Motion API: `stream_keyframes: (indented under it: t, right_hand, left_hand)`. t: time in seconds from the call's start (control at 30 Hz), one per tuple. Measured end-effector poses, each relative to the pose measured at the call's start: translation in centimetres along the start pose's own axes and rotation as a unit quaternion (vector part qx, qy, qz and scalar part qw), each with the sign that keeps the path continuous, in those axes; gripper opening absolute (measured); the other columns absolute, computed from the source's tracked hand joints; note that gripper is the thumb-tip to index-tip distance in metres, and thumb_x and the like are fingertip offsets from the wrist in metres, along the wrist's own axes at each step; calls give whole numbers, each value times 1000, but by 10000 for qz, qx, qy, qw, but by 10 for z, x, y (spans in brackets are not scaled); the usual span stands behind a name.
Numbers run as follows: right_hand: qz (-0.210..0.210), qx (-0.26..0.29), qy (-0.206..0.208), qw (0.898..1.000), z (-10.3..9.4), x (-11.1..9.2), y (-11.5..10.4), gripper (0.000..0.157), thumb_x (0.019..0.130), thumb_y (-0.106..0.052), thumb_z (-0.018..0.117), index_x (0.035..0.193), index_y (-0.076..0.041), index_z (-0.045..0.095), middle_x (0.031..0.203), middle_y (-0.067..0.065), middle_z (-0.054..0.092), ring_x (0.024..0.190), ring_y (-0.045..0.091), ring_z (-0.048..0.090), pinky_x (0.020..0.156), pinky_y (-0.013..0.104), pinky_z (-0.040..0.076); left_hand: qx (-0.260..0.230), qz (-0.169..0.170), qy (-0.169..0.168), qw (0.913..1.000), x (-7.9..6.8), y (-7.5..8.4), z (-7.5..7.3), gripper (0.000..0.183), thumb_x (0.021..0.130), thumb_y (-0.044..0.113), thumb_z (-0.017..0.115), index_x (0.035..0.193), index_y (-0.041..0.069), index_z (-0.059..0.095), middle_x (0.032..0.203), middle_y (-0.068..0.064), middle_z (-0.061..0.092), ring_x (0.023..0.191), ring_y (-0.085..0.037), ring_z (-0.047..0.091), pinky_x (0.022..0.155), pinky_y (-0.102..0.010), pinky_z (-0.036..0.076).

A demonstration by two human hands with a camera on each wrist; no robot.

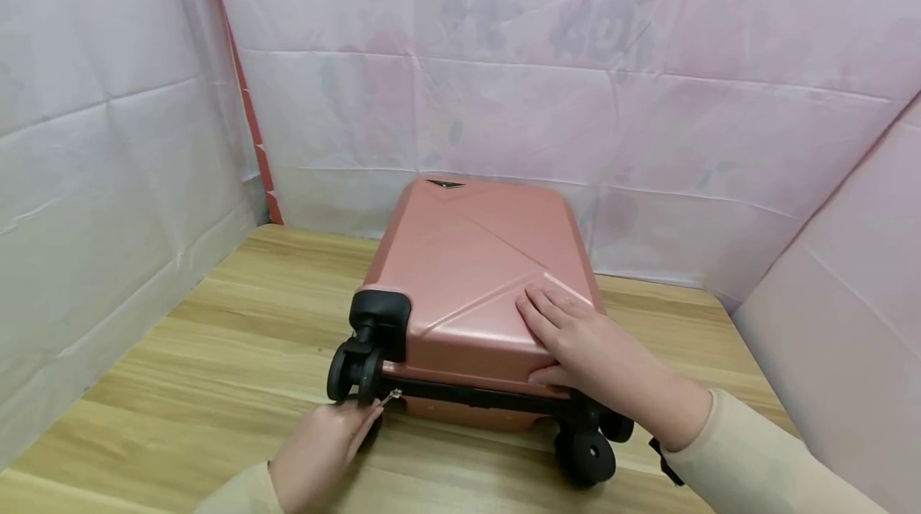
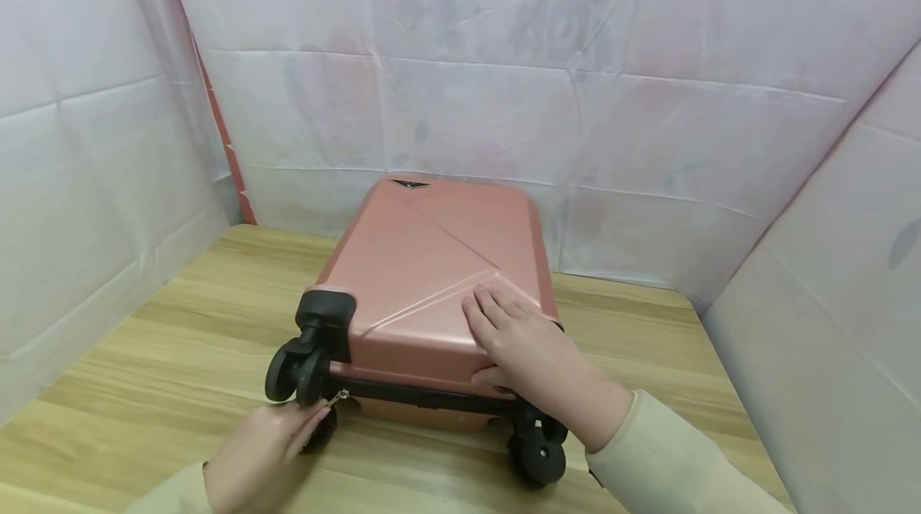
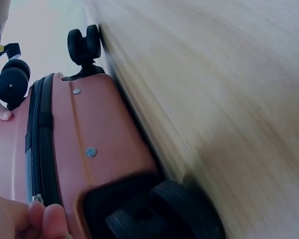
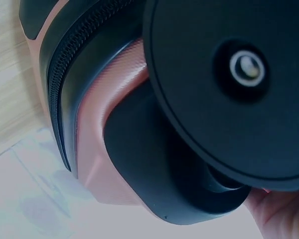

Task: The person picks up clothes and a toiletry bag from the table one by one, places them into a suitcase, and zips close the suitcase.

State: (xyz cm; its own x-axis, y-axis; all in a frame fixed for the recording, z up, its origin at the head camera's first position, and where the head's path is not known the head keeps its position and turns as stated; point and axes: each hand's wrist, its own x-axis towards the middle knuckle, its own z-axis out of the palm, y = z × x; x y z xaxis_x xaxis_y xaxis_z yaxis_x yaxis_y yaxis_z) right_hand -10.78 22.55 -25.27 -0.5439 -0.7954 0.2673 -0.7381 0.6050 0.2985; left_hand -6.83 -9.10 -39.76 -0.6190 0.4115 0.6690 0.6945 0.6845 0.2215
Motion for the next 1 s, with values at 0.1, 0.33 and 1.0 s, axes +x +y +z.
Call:
stream_keyframes:
  t: [0.1, 0.33, 1.0]
  right_hand:
    - [16, 54, -30, 10000, 1, 0, 0, 82, 69, -44, 76, 126, 10, 52, 125, 27, 52, 119, 40, 47, 96, 45, 40]
    - [115, 92, -78, 9999, 1, 1, -2, 80, 69, -43, 77, 125, 9, 53, 124, 26, 54, 119, 39, 48, 95, 44, 41]
    - [328, 242, 29, 9992, -2, -5, -5, 75, 71, -38, 78, 127, 6, 53, 128, 22, 53, 123, 36, 44, 94, 44, 42]
  left_hand:
    - [-56, -91, -14, 9999, -2, -3, -3, 6, 87, 15, 66, 81, 14, 63, 65, 8, 56, 53, -2, 52, 42, -18, 38]
    - [66, -266, -200, 9994, -7, -13, -13, 14, 83, 11, 68, 76, 17, 59, 64, 8, 56, 54, -1, 52, 43, -18, 38]
    - [-348, -1381, -735, 9871, -7, -37, -32, 26, 79, -7, 65, 71, 17, 58, 57, 18, 43, 51, 6, 37, 45, -17, 37]
